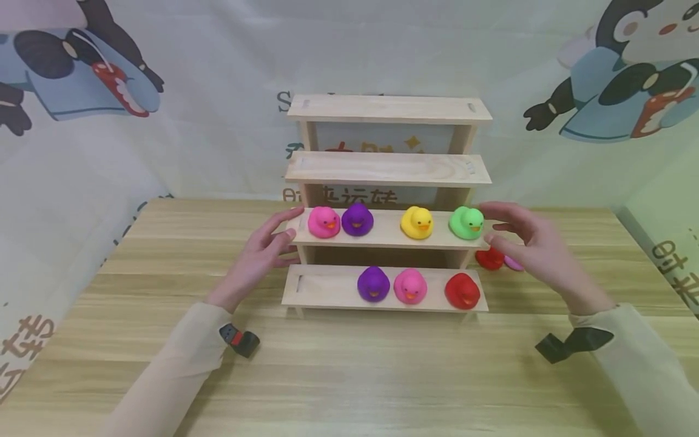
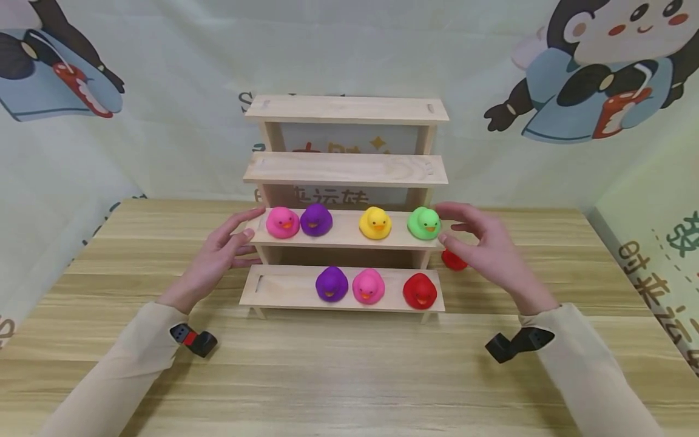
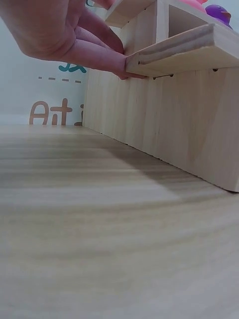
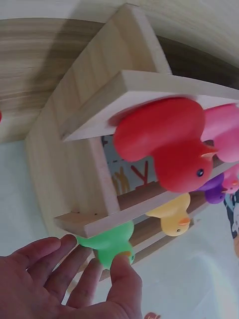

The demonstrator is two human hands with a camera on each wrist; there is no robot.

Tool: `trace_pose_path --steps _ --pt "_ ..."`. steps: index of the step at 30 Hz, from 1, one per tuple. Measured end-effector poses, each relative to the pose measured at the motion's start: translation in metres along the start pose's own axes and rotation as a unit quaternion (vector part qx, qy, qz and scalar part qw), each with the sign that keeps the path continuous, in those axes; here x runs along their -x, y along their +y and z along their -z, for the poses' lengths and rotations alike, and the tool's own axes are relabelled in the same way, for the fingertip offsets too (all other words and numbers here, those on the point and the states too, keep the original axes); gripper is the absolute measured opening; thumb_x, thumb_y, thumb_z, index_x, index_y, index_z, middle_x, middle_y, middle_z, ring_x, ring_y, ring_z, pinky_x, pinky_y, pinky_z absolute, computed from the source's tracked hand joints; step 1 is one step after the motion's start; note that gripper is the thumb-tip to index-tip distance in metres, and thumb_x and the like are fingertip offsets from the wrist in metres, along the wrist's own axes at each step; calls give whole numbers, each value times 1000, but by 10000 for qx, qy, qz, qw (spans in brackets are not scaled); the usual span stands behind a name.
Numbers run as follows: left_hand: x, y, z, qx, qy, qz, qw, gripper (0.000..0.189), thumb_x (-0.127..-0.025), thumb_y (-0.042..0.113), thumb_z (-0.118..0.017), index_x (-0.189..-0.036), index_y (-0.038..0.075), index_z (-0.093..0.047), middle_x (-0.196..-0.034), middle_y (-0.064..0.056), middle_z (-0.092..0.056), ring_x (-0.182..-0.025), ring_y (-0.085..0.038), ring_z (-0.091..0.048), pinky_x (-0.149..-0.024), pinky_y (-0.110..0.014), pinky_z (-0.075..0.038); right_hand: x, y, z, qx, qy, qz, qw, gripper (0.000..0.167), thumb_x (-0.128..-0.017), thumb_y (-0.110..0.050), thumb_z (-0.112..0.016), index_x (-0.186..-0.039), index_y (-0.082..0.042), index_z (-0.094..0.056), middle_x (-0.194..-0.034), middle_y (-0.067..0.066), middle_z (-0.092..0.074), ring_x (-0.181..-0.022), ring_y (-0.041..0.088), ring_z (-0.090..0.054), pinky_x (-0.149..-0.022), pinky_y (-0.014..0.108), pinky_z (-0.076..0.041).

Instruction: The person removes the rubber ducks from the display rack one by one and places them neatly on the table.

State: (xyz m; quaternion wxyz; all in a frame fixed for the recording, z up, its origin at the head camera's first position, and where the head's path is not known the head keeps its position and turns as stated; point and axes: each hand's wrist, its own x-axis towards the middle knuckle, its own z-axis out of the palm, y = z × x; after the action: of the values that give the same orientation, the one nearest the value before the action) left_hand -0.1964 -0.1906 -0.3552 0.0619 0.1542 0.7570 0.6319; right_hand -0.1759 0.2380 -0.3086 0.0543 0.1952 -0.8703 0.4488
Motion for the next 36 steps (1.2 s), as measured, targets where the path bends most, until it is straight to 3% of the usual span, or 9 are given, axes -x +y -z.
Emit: trace_pose_path --steps 5,8,14,19,27,31,36 --pt "0 0 0 -52 29 44 10000 47 -104 26 -44 -150 18 -36 -153 -11 -28 -114 -43 -56 -86 -47 -53 -3 1 -10 -116 101 345 9993 52 -87 -1 -69 -136 -3 -51 -131 14 -55 -113 8 -51 -91 12 -42" --pt "-1 0 -1 -51 46 58 10000 47 -104 26 -44 -150 18 -36 -153 -11 -28 -113 -43 -56 -87 -48 -53 -4 0 -14 -131 230 350 9990 52 -86 -1 -70 -135 -2 -52 -129 14 -56 -111 6 -51 -90 12 -43" --pt "0 0 -1 -23 70 86 9999 47 -104 25 -44 -150 18 -36 -153 -11 -28 -114 -43 -56 -87 -48 -53 -5 -4 -19 -36 418 23 9991 47 -89 -10 -69 -133 -3 -54 -128 13 -57 -109 19 -53 -87 15 -46" --pt "0 0 -1 -42 93 100 9999 47 -104 26 -43 -150 19 -36 -153 -11 -28 -114 -43 -56 -87 -48 -53 -6 -5 -21 -58 546 21 9985 40 -92 -9 -66 -129 0 -56 -124 16 -58 -104 29 -56 -77 11 -49" --pt "0 -1 -1 -38 96 106 9999 47 -104 26 -44 -150 19 -36 -153 -11 -28 -113 -43 -56 -86 -47 -53 -4 -2 -20 -148 869 271 9957 38 -90 -4 -67 -126 1 -59 -120 7 -60 -100 10 -55 -82 14 -45" --pt "-1 -1 -1 -53 101 115 9999 47 -104 27 -44 -150 19 -36 -153 -11 -28 -114 -43 -56 -87 -48 -53 -1 0 -17 -380 1178 407 9915 35 -89 -1 -66 -123 3 -60 -117 2 -62 -98 10 -56 -83 16 -45" --pt "-1 -1 -1 -53 108 118 9999 47 -104 28 -44 -150 20 -36 -153 -11 -28 -114 -43 -56 -87 -47 -53 3 3 -11 -423 1368 391 9889 34 -89 -1 -66 -122 2 -61 -116 4 -62 -96 11 -56 -83 17 -44"
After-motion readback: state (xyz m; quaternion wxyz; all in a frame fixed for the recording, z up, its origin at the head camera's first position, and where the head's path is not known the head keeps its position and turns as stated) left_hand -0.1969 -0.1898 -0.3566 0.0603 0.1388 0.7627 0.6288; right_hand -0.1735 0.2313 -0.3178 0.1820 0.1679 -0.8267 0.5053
